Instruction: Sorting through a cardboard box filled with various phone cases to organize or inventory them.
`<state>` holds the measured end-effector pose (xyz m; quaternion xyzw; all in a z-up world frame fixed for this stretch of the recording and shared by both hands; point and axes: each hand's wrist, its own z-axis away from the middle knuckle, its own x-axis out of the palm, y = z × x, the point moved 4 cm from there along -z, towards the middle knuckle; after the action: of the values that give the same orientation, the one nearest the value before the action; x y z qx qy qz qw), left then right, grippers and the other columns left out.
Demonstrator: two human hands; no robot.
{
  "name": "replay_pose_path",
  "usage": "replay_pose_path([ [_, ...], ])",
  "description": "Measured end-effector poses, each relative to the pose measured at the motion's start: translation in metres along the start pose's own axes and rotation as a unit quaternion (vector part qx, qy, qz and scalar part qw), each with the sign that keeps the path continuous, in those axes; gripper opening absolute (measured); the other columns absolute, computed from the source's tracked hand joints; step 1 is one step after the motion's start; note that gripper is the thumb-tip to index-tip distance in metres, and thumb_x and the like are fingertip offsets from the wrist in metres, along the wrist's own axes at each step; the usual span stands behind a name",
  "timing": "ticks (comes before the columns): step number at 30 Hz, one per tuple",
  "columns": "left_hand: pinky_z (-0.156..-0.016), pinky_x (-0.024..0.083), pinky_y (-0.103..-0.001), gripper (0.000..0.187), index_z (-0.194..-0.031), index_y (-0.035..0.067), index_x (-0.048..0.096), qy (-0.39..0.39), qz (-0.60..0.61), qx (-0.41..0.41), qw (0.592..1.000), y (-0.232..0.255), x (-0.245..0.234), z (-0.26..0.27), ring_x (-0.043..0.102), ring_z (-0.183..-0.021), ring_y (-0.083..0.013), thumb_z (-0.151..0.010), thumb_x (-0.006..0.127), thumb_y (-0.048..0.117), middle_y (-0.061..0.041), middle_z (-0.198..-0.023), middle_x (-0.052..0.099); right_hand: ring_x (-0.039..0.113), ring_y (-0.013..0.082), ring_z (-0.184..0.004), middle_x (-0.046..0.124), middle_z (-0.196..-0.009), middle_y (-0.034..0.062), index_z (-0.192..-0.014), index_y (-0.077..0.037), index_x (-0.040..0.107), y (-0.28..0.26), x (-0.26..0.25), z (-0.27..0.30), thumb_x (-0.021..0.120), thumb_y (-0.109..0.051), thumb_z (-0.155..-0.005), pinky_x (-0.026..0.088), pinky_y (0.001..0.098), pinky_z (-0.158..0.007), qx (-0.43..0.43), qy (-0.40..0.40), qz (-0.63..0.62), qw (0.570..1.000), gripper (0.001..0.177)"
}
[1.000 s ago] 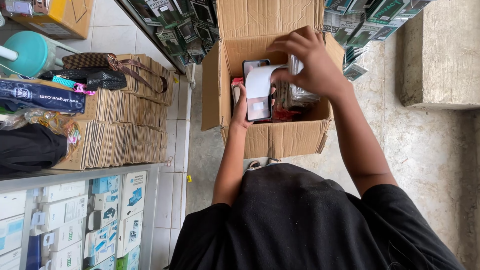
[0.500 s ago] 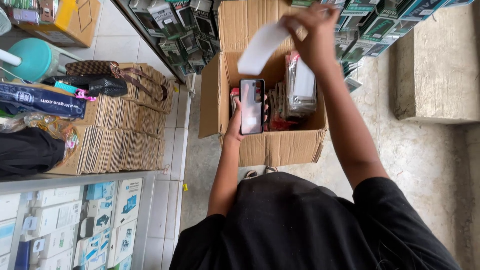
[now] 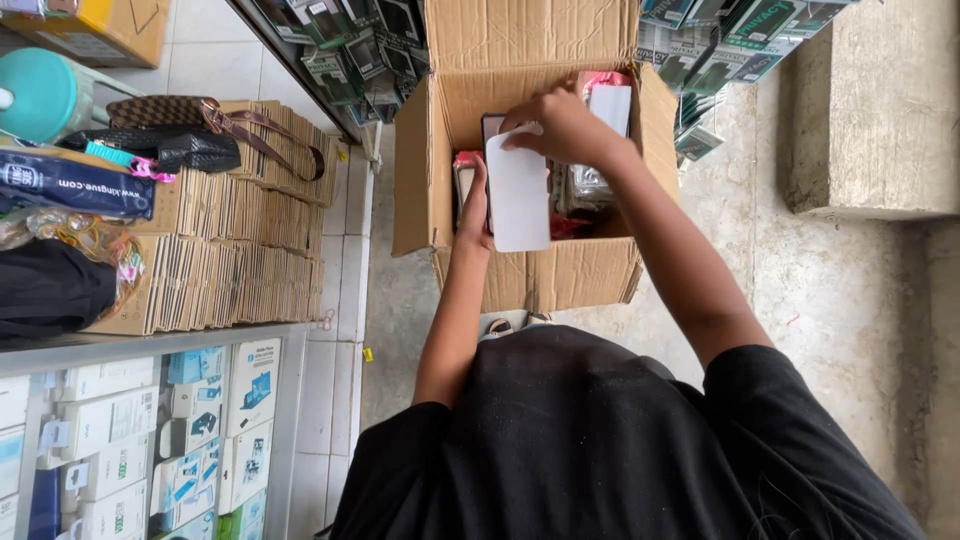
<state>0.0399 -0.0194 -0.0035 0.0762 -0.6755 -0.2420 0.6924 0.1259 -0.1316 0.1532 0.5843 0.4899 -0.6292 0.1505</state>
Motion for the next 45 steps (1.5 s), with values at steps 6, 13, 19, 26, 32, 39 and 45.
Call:
replay_pose_path([
  [6, -0.099, 0.057, -0.055, 0.08, -0.146, 0.003, 0.05, 0.008, 0.011, -0.033, 0.999, 0.0, 0.0, 0.001, 0.065, -0.12, -0.0346, -0.096, 0.055, 0.066, -0.016, -0.136, 0.064, 0.065, 0.0272, -0.102, 0.076, -0.099, 0.0068, -0.11, -0.014, 0.078, 0.028, 0.013, 0.013, 0.08, -0.026, -0.09, 0.032, 0.0519, -0.096, 0.061, 0.119, -0.012, 0.991, 0.024],
  [13, -0.092, 0.057, -0.052, 0.074, -0.148, 0.004, 0.05, 0.006, -0.014, -0.013, 1.0, -0.005, -0.026, -0.021, 0.066, -0.114, -0.0314, -0.103, 0.059, 0.062, -0.016, -0.131, 0.065, 0.074, 0.0237, -0.096, 0.075, -0.108, 0.01, -0.118, -0.008, 0.071, 0.067, -0.034, 0.051, 0.076, -0.017, -0.097, 0.057, 0.0382, -0.084, 0.117, 0.258, -0.131, 0.95, 0.023],
  [19, -0.089, 0.06, -0.049, 0.058, -0.144, 0.022, 0.044, 0.047, -0.095, -0.015, 0.994, -0.037, -0.04, -0.081, 0.069, -0.111, -0.0262, -0.093, 0.063, 0.045, -0.014, -0.124, 0.066, 0.073, 0.0299, -0.09, 0.076, -0.104, 0.0169, -0.114, 0.001, 0.074, 0.091, -0.07, 0.099, 0.075, -0.005, -0.096, 0.056, 0.037, -0.078, 0.128, 0.256, -0.064, 0.956, 0.019],
  [26, -0.084, 0.061, -0.041, 0.044, -0.14, 0.003, 0.056, 0.143, -0.144, 0.07, 0.977, -0.053, -0.094, -0.136, 0.072, -0.094, -0.0264, -0.104, 0.062, 0.028, -0.018, -0.117, 0.071, 0.073, 0.022, -0.091, 0.077, -0.109, 0.0111, -0.12, -0.008, 0.076, 0.173, -0.043, 0.116, 0.071, -0.013, -0.1, 0.059, 0.0368, -0.083, 0.205, 0.201, -0.046, 0.957, 0.021],
  [32, -0.084, 0.061, -0.039, 0.043, -0.134, 0.0, 0.058, 0.181, -0.152, 0.027, 0.971, -0.069, -0.113, -0.131, 0.073, -0.093, -0.0252, -0.103, 0.062, 0.029, -0.018, -0.11, 0.073, 0.064, 0.0228, -0.102, 0.078, -0.108, -0.0009, -0.121, -0.019, 0.076, 0.222, 0.016, 0.073, 0.068, -0.018, -0.102, 0.038, 0.0513, -0.097, 0.224, 0.102, 0.01, 0.969, 0.021],
  [39, -0.084, 0.062, -0.035, 0.042, -0.129, 0.002, 0.062, 0.25, -0.263, -0.018, 0.931, -0.056, -0.099, -0.104, 0.073, -0.092, -0.0208, -0.102, 0.062, 0.034, -0.014, -0.103, 0.074, 0.047, 0.0386, -0.125, 0.062, -0.127, 0.0098, -0.132, -0.021, 0.065, 0.265, 0.071, 0.046, 0.075, -0.024, -0.088, 0.026, 0.0718, -0.097, 0.117, 0.093, 0.253, 0.956, 0.044],
  [45, -0.077, 0.052, -0.029, 0.038, -0.123, 0.007, 0.065, 0.267, -0.386, 0.043, 0.882, -0.06, -0.111, -0.144, 0.061, -0.089, -0.0146, -0.109, 0.055, 0.042, -0.005, -0.098, 0.065, 0.037, 0.0341, -0.14, 0.045, -0.152, 0.0055, -0.145, -0.023, 0.055, 0.206, 0.025, 0.059, 0.072, -0.008, -0.096, 0.026, 0.0521, -0.113, 0.181, 0.23, 0.146, 0.945, 0.054],
])
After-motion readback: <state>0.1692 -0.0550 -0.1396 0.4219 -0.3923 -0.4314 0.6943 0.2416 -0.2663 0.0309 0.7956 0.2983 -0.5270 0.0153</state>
